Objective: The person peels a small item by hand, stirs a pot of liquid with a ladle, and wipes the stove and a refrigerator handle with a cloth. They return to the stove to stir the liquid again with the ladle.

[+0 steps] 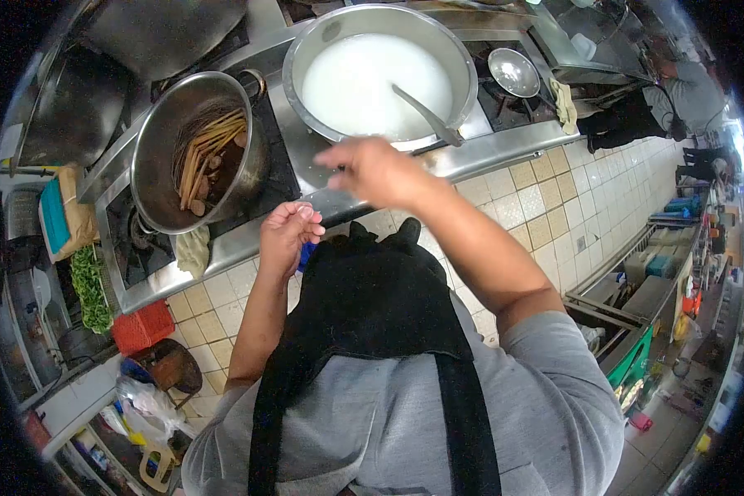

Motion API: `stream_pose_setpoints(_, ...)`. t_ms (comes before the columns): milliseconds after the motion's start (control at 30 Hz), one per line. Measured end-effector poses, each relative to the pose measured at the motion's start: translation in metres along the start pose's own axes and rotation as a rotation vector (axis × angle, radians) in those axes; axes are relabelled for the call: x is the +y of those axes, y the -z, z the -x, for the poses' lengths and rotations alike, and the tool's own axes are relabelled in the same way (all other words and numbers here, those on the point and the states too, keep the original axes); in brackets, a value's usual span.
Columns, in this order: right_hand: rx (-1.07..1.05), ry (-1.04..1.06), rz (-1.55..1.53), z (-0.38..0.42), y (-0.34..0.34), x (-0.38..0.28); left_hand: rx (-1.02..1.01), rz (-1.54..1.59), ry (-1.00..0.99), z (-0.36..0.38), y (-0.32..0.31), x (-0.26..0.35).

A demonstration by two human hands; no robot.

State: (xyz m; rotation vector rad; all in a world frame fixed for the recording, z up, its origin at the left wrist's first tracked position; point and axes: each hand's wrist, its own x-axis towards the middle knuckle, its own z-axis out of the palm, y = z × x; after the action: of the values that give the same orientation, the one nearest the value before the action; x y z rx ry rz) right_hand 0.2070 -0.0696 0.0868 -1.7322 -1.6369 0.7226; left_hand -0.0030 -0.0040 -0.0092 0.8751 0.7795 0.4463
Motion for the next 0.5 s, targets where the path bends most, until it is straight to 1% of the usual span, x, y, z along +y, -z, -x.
stream_pose_setpoints(33, -0.038, 0.049, 0.029, 0.006, -0.009, -0.006, -0.005, 0.006, -0.001, -0.001, -0.003, 0.002)
stream_pose_setpoints(67, -0.036, 0.048, 0.030, 0.008, -0.017, -0.007, -0.007, 0.005, -0.001, -0.001, -0.007, 0.005)
stream_pose_setpoints(133, -0.102, 0.113, -0.013, 0.011, -0.030, -0.006, -0.060, 0.091, 0.009, -0.002, -0.014, 0.010)
stream_pose_setpoints(200, -0.061, 0.150, -0.059, 0.013, -0.036, -0.004, -0.100, 0.098, 0.010, -0.005, -0.013, 0.008)
stream_pose_setpoints(267, -0.002, 0.095, -0.111, 0.014, -0.039, 0.002, -0.139, 0.107, 0.010, -0.005, -0.014, 0.008)
stream_pose_setpoints(333, 0.038, 0.082, -0.076, 0.014, -0.038, 0.006, -0.185, 0.152, 0.011, -0.002, -0.018, 0.013)
stream_pose_setpoints(367, 0.075, 0.068, -0.044, 0.015, -0.037, 0.008, -0.186, 0.151, 0.012, -0.002, -0.019, 0.014)
stream_pose_setpoints(467, 0.086, 0.090, -0.082, 0.017, -0.039, 0.010, -0.154, 0.128, -0.002, 0.000, -0.019, 0.015)
stream_pose_setpoints(500, 0.086, 0.091, -0.081, 0.017, -0.039, 0.008, -0.146, 0.166, -0.004, -0.001, -0.018, 0.015)
